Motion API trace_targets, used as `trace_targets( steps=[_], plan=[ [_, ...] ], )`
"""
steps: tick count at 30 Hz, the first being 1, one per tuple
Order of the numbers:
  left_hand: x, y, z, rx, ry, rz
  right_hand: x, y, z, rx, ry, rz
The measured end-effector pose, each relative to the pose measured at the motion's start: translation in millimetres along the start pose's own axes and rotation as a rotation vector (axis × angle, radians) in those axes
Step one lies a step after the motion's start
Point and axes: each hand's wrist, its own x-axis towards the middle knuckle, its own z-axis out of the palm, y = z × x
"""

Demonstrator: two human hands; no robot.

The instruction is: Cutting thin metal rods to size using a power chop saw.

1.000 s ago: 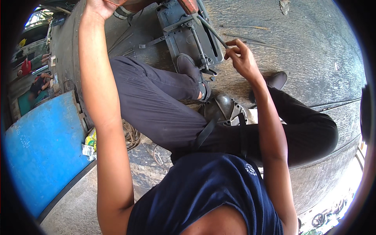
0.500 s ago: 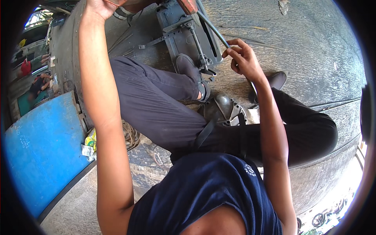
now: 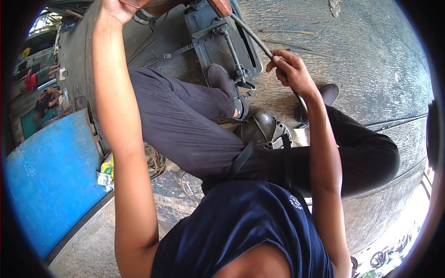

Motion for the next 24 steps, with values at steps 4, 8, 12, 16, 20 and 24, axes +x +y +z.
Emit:
trace_targets(
  steps=[4,8,12,16,20,24],
  plan=[
    [-2.3,0.0,2.1,0.010,0.033,-0.006,7.6,4.7,5.6,-0.227,0.059,-0.015],
    [-3.9,2.7,3.9,0.005,0.039,-0.014,3.2,4.1,6.3,-0.015,-0.015,0.059],
    [-4.1,1.4,4.4,0.021,0.019,0.009,-4.9,-1.2,-10.6,0.123,-0.155,0.106],
    [-2.2,-5.1,1.1,-0.030,0.011,0.106,-4.0,-1.0,-15.6,0.133,-0.059,0.101],
    [5.9,-0.2,-6.4,-0.081,-0.100,0.027,-1.2,-1.8,-12.0,-0.082,0.025,0.049],
    [8.6,2.3,-10.0,-0.087,-0.079,-0.003,1.7,-2.1,-4.6,-0.079,0.110,-0.050]
  ],
)
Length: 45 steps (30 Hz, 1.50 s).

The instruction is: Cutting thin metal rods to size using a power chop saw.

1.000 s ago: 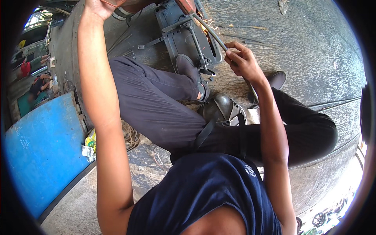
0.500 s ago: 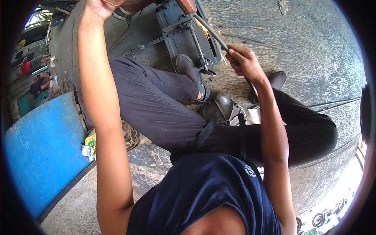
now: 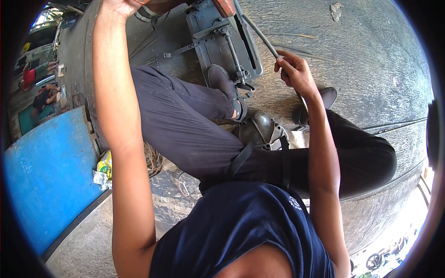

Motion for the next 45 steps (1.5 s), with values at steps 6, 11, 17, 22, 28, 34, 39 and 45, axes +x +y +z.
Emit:
trace_targets(
  steps=[6,11,17,22,28,34,39,45],
  plan=[
    [-3.1,-4.6,2.5,0.033,0.085,-0.064,5.5,6.4,13.6,-0.091,0.055,-0.058],
    [-4.4,-3.6,2.8,0.026,0.049,-0.060,7.5,8.1,21.0,-0.416,0.126,-0.165],
    [-4.3,-2.7,7.3,0.042,0.109,-0.066,-3.8,-5.9,16.8,-0.182,0.032,-0.010],
    [-8.1,-1.7,10.2,0.043,0.083,-0.074,-10.6,-16.1,17.2,-0.095,-0.030,0.014],
    [-14.6,-5.5,15.0,0.114,0.103,0.032,-15.9,-20.7,13.7,-0.118,-0.076,0.004],
    [-11.4,0.1,16.5,0.092,0.147,-0.051,-13.5,-17.6,3.5,-0.094,-0.122,0.036],
    [-10.7,-0.7,14.6,0.093,0.112,-0.031,-2.0,-2.7,2.7,-0.104,-0.040,-0.034],
    [-9.0,-0.6,12.4,0.090,0.116,-0.041,-3.7,-0.5,-1.0,0.056,-0.258,0.163]
  ],
)
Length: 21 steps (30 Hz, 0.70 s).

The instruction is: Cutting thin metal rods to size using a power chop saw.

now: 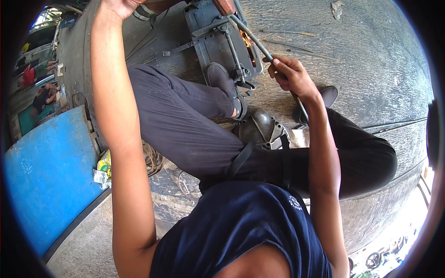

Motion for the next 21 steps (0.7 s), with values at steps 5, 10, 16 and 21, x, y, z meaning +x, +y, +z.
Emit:
trace_targets(
  steps=[5,10,16,21],
  plan=[
    [1.4,-2.7,-4.4,-0.039,-0.049,-0.023,-0.1,-11.4,-15.5,-0.147,0.072,-0.060],
    [0.3,-6.2,-5.4,-0.030,-0.072,0.037,33.4,-35.7,-54.5,-0.955,0.357,-0.247],
    [-1.9,-5.8,-1.7,-0.010,0.001,0.028,78.2,-104.8,-90.7,-1.334,0.145,-0.279],
    [-1.5,-5.3,-1.6,-0.021,-0.022,0.023,94.0,-128.0,-95.4,-1.227,0.090,-0.379]
  ],
)
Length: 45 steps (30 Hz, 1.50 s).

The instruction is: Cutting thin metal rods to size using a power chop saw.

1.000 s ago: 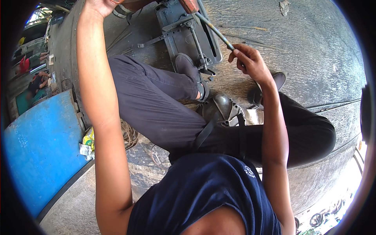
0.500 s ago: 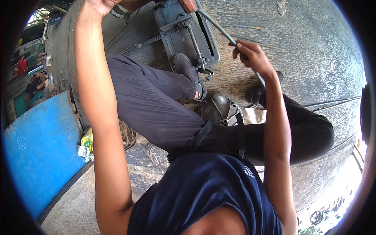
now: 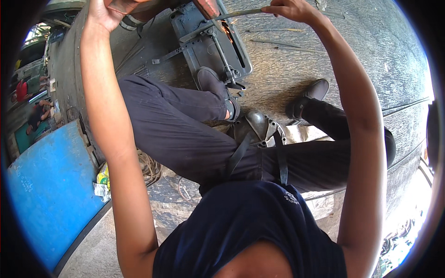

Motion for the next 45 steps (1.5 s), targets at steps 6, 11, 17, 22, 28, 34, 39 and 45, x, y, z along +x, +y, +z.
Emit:
trace_targets(
  steps=[6,11,17,22,28,34,39,45],
  plan=[
    [1.4,1.0,2.1,-0.007,-0.008,0.026,2.5,2.5,6.2,-0.009,-0.046,0.026],
    [2.4,2.6,2.4,-0.014,-0.029,-0.012,1.5,5.9,4.6,-0.030,-0.052,-0.026],
    [5.2,1.3,-0.9,-0.034,-0.016,-0.041,0.0,25.0,14.7,0.124,-0.074,-0.035],
    [8.6,-1.1,-4.8,-0.066,-0.030,-0.016,-29.1,46.9,16.9,0.151,0.049,0.109],
    [13.3,-2.9,-9.8,-0.076,-0.079,-0.075,-76.0,86.2,22.7,1.252,0.598,0.400],
    [13.7,-5.2,-10.8,-0.087,-0.088,-0.056,-115.9,145.7,66.6,-0.226,0.460,0.653],
    [11.4,-5.0,-10.1,-0.122,-0.097,-0.073,-125.8,177.3,130.2,0.361,0.505,0.537],
    [10.1,-1.3,-8.6,-0.073,-0.106,-0.075,-108.9,157.3,138.9,0.436,0.533,1.038]
  ],
)
